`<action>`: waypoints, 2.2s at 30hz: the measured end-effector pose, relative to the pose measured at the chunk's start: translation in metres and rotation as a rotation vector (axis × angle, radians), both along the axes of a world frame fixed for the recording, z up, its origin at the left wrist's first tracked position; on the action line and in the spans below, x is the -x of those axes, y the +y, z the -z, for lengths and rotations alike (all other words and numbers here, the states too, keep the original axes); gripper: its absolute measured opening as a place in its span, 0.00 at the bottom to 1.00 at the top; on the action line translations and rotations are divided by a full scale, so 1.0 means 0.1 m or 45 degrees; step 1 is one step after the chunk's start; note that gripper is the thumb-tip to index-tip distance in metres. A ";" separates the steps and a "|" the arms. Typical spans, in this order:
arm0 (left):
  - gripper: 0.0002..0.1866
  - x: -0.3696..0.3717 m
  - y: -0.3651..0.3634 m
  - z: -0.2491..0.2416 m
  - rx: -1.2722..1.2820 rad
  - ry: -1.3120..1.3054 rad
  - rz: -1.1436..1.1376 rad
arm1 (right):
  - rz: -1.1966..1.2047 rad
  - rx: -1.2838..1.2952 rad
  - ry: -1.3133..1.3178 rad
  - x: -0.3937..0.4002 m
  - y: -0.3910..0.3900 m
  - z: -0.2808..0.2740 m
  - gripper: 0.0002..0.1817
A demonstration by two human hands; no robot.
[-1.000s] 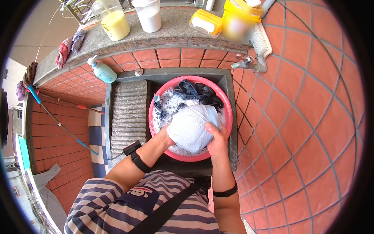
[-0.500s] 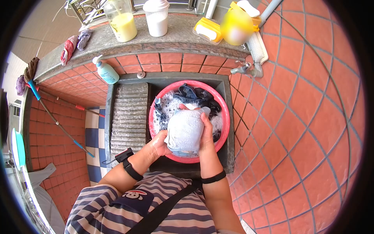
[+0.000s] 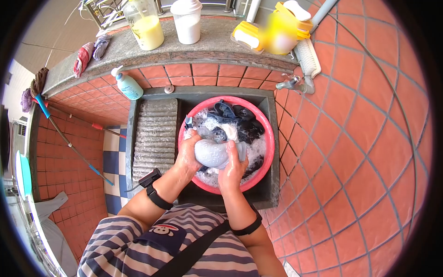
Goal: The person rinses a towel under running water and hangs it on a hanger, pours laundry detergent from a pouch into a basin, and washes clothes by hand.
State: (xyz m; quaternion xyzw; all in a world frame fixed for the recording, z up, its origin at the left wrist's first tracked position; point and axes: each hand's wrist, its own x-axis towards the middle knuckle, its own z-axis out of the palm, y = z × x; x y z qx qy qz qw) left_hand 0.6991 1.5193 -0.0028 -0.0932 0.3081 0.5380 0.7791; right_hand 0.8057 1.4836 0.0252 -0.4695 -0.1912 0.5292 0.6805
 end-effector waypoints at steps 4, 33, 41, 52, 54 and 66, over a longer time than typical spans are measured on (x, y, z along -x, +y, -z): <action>0.17 -0.05 -0.11 -0.50 -0.681 0.621 -0.221 | -0.157 0.295 0.606 -0.02 0.26 0.19 0.18; 0.44 0.75 -0.33 -0.12 -0.029 0.549 0.051 | -0.402 0.140 -0.019 0.92 0.50 0.09 0.20; 0.38 2.52 0.82 -1.46 -0.730 1.654 -0.774 | -0.978 -0.215 -0.210 1.01 0.40 -0.30 0.27; 0.42 4.60 2.59 -0.98 -0.070 3.556 0.146 | -0.284 0.608 -1.064 -1.27 -0.18 1.55 0.13; 0.39 4.82 2.55 -0.94 -0.189 3.654 0.247 | -0.342 0.637 -1.232 -1.28 -0.21 1.60 0.14; 0.14 1.28 0.42 0.52 -0.835 2.292 0.402 | -0.665 0.652 -1.723 -0.64 0.57 2.15 0.25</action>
